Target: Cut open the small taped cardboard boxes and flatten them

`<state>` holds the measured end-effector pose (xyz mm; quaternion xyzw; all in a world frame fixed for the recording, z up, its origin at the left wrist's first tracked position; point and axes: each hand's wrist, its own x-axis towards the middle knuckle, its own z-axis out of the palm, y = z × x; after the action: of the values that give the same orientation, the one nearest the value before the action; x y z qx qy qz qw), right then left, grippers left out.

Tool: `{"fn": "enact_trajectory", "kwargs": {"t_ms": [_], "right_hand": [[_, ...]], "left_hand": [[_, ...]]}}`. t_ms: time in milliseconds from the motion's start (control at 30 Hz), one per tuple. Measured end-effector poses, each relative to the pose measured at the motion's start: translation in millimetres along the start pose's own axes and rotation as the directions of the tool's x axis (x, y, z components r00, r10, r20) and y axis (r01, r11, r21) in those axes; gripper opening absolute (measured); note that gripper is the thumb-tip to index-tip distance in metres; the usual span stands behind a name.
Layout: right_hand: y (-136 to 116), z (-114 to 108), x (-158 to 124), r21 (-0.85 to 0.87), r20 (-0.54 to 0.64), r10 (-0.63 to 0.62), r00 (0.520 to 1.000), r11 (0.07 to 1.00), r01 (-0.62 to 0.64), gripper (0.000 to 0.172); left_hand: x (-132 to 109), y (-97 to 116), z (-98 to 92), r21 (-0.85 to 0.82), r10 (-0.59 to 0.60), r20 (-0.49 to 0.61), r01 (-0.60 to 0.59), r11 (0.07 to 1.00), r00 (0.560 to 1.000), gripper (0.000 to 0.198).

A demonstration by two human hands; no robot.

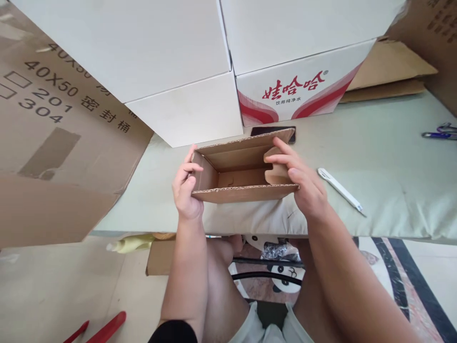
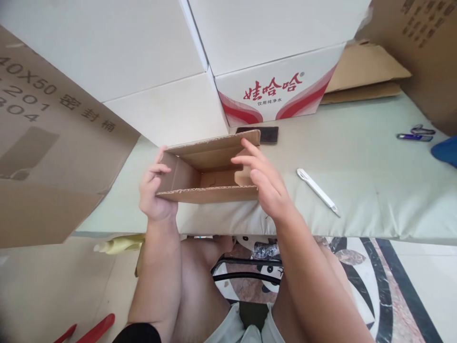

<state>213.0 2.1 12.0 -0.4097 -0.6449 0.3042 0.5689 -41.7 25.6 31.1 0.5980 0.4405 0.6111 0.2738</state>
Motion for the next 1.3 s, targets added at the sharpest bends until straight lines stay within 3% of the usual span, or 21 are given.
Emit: {"fn": "enact_trajectory", "kwargs": {"t_ms": [133, 333, 467, 567, 633, 733, 800, 900, 967, 1100, 1233, 1300], "right_hand": [[11, 3, 0, -0.076, 0.080, 0.000, 0.997, 0.997, 0.006, 0.044], [20, 2, 4, -0.066, 0.111, -0.008, 0.994, 0.998, 0.016, 0.047], [19, 3, 5, -0.057, 0.103, -0.006, 0.995, 0.998, 0.012, 0.052], [20, 7, 2, -0.041, 0.045, -0.024, 0.999, 0.999, 0.025, 0.062], [21, 10, 0, -0.014, -0.010, -0.069, 0.998, 0.998, 0.069, 0.070], [22, 17, -2, -0.048, -0.099, -0.079, 0.992, 0.996, 0.075, 0.050], [24, 22, -3, -0.096, -0.184, -0.042, 0.982, 0.995, 0.024, 0.037], [29, 27, -4, -0.080, -0.267, 0.012, 0.964, 0.996, -0.034, 0.057], [32, 28, -4, -0.019, -0.235, 0.040, 0.971, 0.999, -0.046, 0.068], [38, 23, -3, 0.034, -0.175, 0.055, 0.983, 0.998, -0.049, 0.075], [39, 19, -6, -0.096, -0.187, 0.031, 0.982, 0.994, -0.050, 0.047], [42, 21, -8, -0.060, -0.212, 0.031, 0.977, 0.997, -0.044, 0.043]], "left_hand": [[-1, -7, 6.9, -0.119, -0.030, 0.002, 0.030, 0.992, 1.000, 0.041], [1, -13, 13.2, -0.083, -0.103, -0.079, 0.096, 0.992, 0.992, 0.059], [4, -11, 8.3, -0.082, -0.110, 0.068, 0.115, 0.990, 0.992, 0.063], [6, -16, 3.2, 0.004, -0.071, 0.181, 0.071, 0.997, 0.981, 0.076], [6, -22, 2.5, 0.016, -0.032, 0.186, 0.029, 0.999, 0.982, 0.074], [5, -30, 5.1, -0.012, -0.053, 0.082, 0.055, 0.998, 0.995, 0.054], [5, -34, 6.5, -0.022, -0.091, 0.018, 0.091, 0.996, 0.996, 0.051], [5, -39, 4.2, -0.007, -0.107, 0.049, 0.107, 0.994, 0.993, 0.075], [6, -44, 0.6, -0.006, -0.104, 0.115, 0.106, 0.994, 0.988, 0.082], [7, -50, -4.1, -0.006, -0.111, 0.163, 0.113, 0.994, 0.980, 0.074], [7, -46, -1.9, 0.038, -0.116, 0.121, 0.112, 0.993, 0.986, 0.035], [8, -42, 0.0, 0.061, -0.132, 0.106, 0.126, 0.990, 0.986, 0.024]]}}
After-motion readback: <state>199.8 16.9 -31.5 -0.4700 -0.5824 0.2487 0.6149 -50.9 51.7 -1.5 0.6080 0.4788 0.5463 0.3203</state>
